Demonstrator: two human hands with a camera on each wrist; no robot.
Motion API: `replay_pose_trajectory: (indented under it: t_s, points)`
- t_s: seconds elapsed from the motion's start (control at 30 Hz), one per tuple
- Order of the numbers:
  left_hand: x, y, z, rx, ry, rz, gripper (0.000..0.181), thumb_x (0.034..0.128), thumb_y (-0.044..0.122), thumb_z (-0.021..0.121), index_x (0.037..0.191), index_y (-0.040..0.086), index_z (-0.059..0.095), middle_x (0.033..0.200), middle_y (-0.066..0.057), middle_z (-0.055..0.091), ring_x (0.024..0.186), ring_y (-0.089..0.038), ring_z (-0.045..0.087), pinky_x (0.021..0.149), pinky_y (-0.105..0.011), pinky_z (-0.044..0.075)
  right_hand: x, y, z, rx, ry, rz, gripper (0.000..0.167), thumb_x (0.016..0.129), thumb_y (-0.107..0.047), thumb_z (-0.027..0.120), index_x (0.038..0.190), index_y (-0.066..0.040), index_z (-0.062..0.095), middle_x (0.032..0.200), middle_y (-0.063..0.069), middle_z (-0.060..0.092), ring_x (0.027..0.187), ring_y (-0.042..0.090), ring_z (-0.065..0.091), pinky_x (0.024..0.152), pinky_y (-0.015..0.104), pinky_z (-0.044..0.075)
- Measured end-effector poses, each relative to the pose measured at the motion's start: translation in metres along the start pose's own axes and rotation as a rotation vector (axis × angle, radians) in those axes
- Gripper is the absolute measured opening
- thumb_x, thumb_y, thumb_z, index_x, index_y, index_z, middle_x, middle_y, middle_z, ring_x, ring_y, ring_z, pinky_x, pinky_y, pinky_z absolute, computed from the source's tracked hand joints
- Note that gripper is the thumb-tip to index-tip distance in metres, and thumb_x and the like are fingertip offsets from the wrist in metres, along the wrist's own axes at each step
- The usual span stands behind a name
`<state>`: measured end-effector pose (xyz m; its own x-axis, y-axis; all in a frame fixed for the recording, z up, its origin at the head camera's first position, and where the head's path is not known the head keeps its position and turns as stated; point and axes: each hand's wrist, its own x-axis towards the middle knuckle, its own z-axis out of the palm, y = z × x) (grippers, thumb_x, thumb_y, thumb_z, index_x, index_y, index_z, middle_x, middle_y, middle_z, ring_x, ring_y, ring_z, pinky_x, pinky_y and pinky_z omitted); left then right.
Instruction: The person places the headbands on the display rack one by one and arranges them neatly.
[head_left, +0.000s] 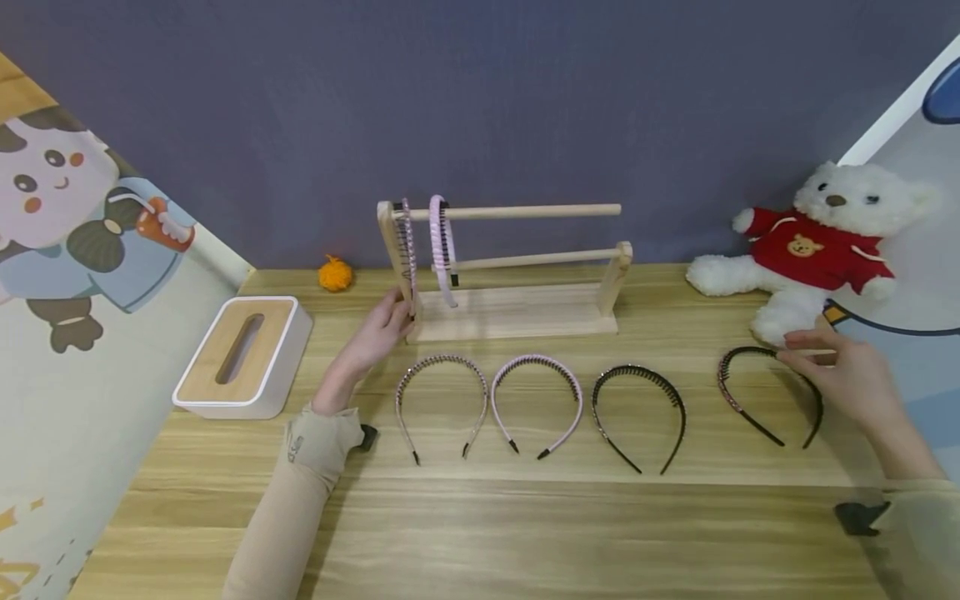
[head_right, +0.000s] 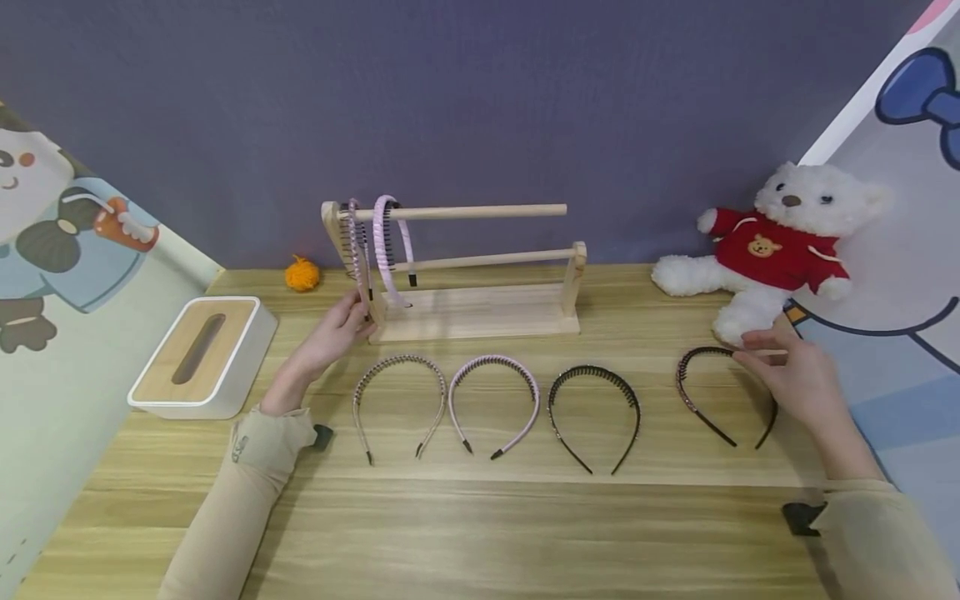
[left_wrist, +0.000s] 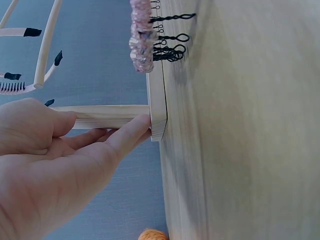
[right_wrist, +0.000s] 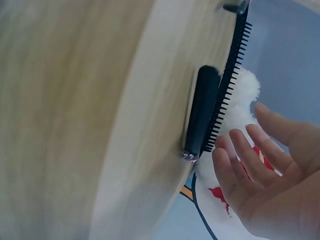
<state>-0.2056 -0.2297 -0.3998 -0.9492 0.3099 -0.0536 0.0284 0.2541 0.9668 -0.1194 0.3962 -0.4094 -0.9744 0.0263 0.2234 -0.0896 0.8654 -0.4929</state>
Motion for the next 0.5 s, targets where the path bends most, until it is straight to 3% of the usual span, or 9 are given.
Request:
replay_pose_trajectory:
  t_s: [0.03,0.07,0.1,0.17,0.2,0.3,0.4,0.43,0.5]
  points:
    - [0.000,0.000,0.000,0.002,0.001,-0.001,0.046,0.1188,0.010,0.025,0.156,-0.016,0.023,0.155,-0.039,0.032,0.152,-0.047,0.034,0.126,-0.049,0.038,0.000,0.001,0.001,-0.004,-0.005,0.008,0.029,0.099,-0.002,0.077,0.119,0.016,0.067,0.114,0.041,0.067,0.080,0.021,0.074,0.057,-0.003,0.037]
    - [0.000,0.000,0.000,0.003,0.002,-0.002,0.046,0.1188,0.010,0.025,0.157,-0.016,0.022,0.156,-0.039,0.032,0.152,-0.047,0.033,0.126,-0.049,0.038,-0.001,0.002,0.000,0.000,-0.009,0.012,0.029,0.099,0.000,0.077,0.120,0.017,0.066,0.114,0.042,0.066,0.085,0.035,0.075,0.057,-0.002,0.037]
    - [0.000,0.000,0.000,0.002,0.002,-0.003,0.047,0.1188,0.010,0.025,0.158,-0.016,0.020,0.157,-0.039,0.031,0.153,-0.047,0.033,0.126,-0.048,0.037,0.000,0.004,0.001,-0.002,-0.010,0.014,0.029,0.099,0.001,0.076,0.120,0.017,0.066,0.114,0.042,0.066,0.086,0.036,0.075,0.057,-0.003,0.037]
    - [0.000,0.001,0.000,-0.001,0.002,-0.004,0.050,0.1188,0.010,0.025,0.161,-0.015,0.016,0.160,-0.039,0.028,0.154,-0.047,0.031,0.126,-0.049,0.037,-0.001,0.006,0.001,-0.013,-0.017,0.025,0.029,0.098,0.002,0.076,0.120,0.018,0.064,0.115,0.043,0.065,0.098,0.064,0.064,0.055,-0.002,0.037]
    - [-0.001,0.001,0.000,-0.004,0.002,-0.004,0.051,0.1187,0.010,0.025,0.162,-0.015,0.015,0.161,-0.039,0.027,0.154,-0.047,0.031,0.126,-0.049,0.037,-0.001,0.007,0.001,-0.014,-0.020,0.025,0.029,0.098,0.003,0.075,0.120,0.018,0.064,0.115,0.043,0.065,0.097,0.063,0.065,0.055,-0.001,0.037]
    - [0.000,0.000,0.001,-0.008,0.003,0.000,0.049,0.1186,0.009,0.025,0.160,-0.015,0.019,0.159,-0.039,0.029,0.153,-0.047,0.032,0.126,-0.049,0.037,0.000,0.011,0.000,-0.021,-0.036,0.020,0.027,0.097,0.005,0.076,0.119,0.018,0.066,0.115,0.043,0.065,0.077,0.022,0.073,0.055,0.000,0.039]
    - [0.001,-0.001,0.001,-0.006,0.004,0.006,0.044,0.1186,0.009,0.025,0.154,-0.017,0.025,0.154,-0.039,0.034,0.152,-0.048,0.034,0.126,-0.049,0.037,0.002,0.014,-0.001,-0.026,-0.060,0.024,0.026,0.096,0.005,0.077,0.118,0.017,0.067,0.116,0.042,0.065,0.077,-0.015,0.051,0.056,0.000,0.041]
    - [0.001,-0.001,0.001,-0.005,0.005,0.008,0.042,0.1185,0.009,0.025,0.152,-0.017,0.027,0.152,-0.039,0.035,0.151,-0.048,0.035,0.126,-0.049,0.038,0.003,0.015,-0.001,-0.025,-0.069,0.028,0.026,0.096,0.005,0.077,0.118,0.017,0.068,0.118,0.042,0.064,0.078,-0.015,0.051,0.055,0.001,0.042]
    - [0.000,-0.001,0.001,-0.001,0.006,0.009,0.040,0.1186,0.009,0.025,0.149,-0.018,0.029,0.150,-0.039,0.036,0.151,-0.048,0.036,0.126,-0.049,0.038,0.003,0.016,-0.003,-0.028,-0.091,0.035,0.026,0.096,0.005,0.077,0.117,0.017,0.068,0.117,0.042,0.064,0.076,0.005,0.067,0.054,0.004,0.044]
